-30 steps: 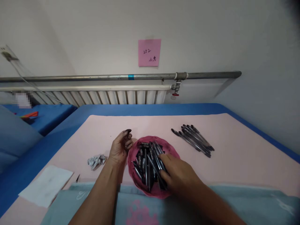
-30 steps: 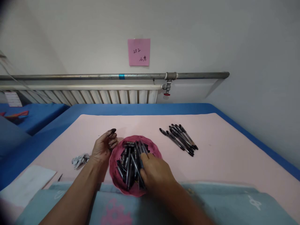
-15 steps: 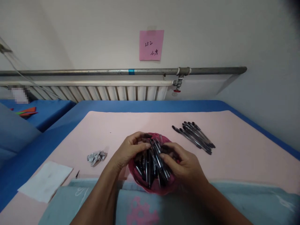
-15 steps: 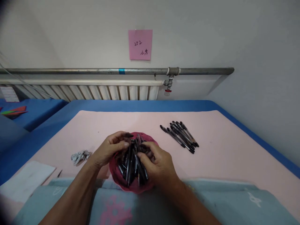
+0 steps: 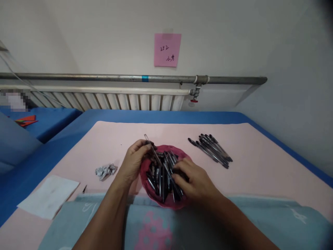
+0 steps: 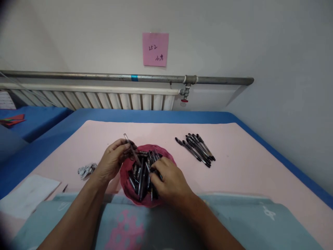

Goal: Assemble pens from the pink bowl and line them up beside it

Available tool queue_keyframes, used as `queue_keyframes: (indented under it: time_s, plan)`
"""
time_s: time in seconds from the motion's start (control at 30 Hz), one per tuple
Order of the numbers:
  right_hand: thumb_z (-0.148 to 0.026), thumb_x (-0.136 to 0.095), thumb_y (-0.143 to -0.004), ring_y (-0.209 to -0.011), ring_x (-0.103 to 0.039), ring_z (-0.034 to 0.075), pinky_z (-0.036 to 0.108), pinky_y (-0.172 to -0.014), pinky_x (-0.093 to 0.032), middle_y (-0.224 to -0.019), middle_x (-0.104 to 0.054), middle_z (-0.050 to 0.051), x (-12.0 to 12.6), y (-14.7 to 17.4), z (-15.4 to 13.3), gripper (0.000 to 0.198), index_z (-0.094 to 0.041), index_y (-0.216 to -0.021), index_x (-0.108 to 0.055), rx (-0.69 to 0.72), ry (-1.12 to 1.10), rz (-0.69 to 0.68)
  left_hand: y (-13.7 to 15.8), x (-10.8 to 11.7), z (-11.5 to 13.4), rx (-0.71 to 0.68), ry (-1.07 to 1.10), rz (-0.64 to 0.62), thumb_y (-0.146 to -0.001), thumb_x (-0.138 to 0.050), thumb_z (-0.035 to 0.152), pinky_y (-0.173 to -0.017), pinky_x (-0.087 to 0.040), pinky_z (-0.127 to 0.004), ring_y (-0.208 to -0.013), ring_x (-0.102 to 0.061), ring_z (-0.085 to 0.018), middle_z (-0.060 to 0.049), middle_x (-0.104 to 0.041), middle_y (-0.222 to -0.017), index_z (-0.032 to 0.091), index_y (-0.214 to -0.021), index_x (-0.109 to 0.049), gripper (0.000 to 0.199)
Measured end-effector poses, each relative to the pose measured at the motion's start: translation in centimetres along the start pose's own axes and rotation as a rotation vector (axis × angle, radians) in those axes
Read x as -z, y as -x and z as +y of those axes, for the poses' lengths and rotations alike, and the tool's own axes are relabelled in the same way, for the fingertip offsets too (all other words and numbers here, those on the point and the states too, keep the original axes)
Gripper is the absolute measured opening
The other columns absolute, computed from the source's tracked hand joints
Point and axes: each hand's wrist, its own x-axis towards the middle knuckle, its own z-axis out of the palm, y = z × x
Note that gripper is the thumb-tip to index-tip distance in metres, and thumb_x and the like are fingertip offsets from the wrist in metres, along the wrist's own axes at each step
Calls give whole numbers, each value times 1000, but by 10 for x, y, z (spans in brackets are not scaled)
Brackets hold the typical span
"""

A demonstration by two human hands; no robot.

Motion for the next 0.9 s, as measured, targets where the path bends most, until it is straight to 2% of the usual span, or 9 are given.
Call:
queue_keyframes:
  time_s: [0.17, 0.37, 0.6, 0.7, 0.77, 0.83, 0.9]
  plan:
    - [-21, -56, -76, -96, -49, 25, 42, -82, -38, -110, -57, 9, -20, -1, -7, 13, -19, -85, -65, 184, 170, -110, -4, 8, 4, -21, 17, 103, -67, -65, 25, -53, -44, -22, -56, -57, -10, 0, -65, -67, 15, -75, -60, 13]
    - [-28, -54, -78, -110, -41, 34, 50, -88, -33, -125, -50, 14, -38, -9, -20, 23, -16, -93, -66, 136, 397, -238, -2, 3, 3, -27, 38, 96, -66, -65, 24, -51, -43, -21, -53, -54, -8, 1, -62, -64, 15, -73, -60, 12]
    - [-24, -56, -73, -116, -36, 39, 52, -91, -30, -131, -46, 17, -40, -13, -25, 31, -10, -99, -66, 90, 446, -298, -2, 0, 2, -14, 64, 70, -68, -64, 22, -51, -42, -20, -53, -53, -8, 2, -61, -62, 14, -74, -59, 10]
    - [-20, -56, -72, -116, -38, 37, 51, -92, -30, -129, -49, 15, -40, -14, -25, 22, -12, -89, -68, 58, 361, -248, -1, 1, 3, -12, 68, 65, -67, -65, 22, -52, -42, -20, -53, -53, -8, 2, -60, -63, 14, -74, -60, 11]
    - [-17, -54, -74, -113, -41, 33, 49, -92, -31, -125, -52, 12, -37, -14, -23, 14, -15, -79, -67, 19, 223, -156, -1, 3, 4, -20, 73, 71, -67, -65, 22, -53, -42, -19, -54, -53, -7, 2, -60, -64, 14, -75, -59, 12]
    - [-16, -53, -75, -108, -46, 28, 46, -92, -33, -117, -57, 8, -31, -14, -22, 13, -18, -74, -66, -36, 21, -45, -2, 7, 5, -37, 79, 79, -69, -64, 23, -55, -41, -19, -56, -53, -7, 2, -59, -65, 15, -77, -59, 12]
    - [-20, -54, -76, -96, -54, 22, 41, -85, -40, -100, -63, 5, -22, -14, -21, 11, -21, -76, -65, -121, -251, 21, -3, 9, 6, -48, 81, 73, -71, -61, 25, -55, -41, -19, -55, -53, -7, 3, -58, -65, 16, -78, -59, 11]
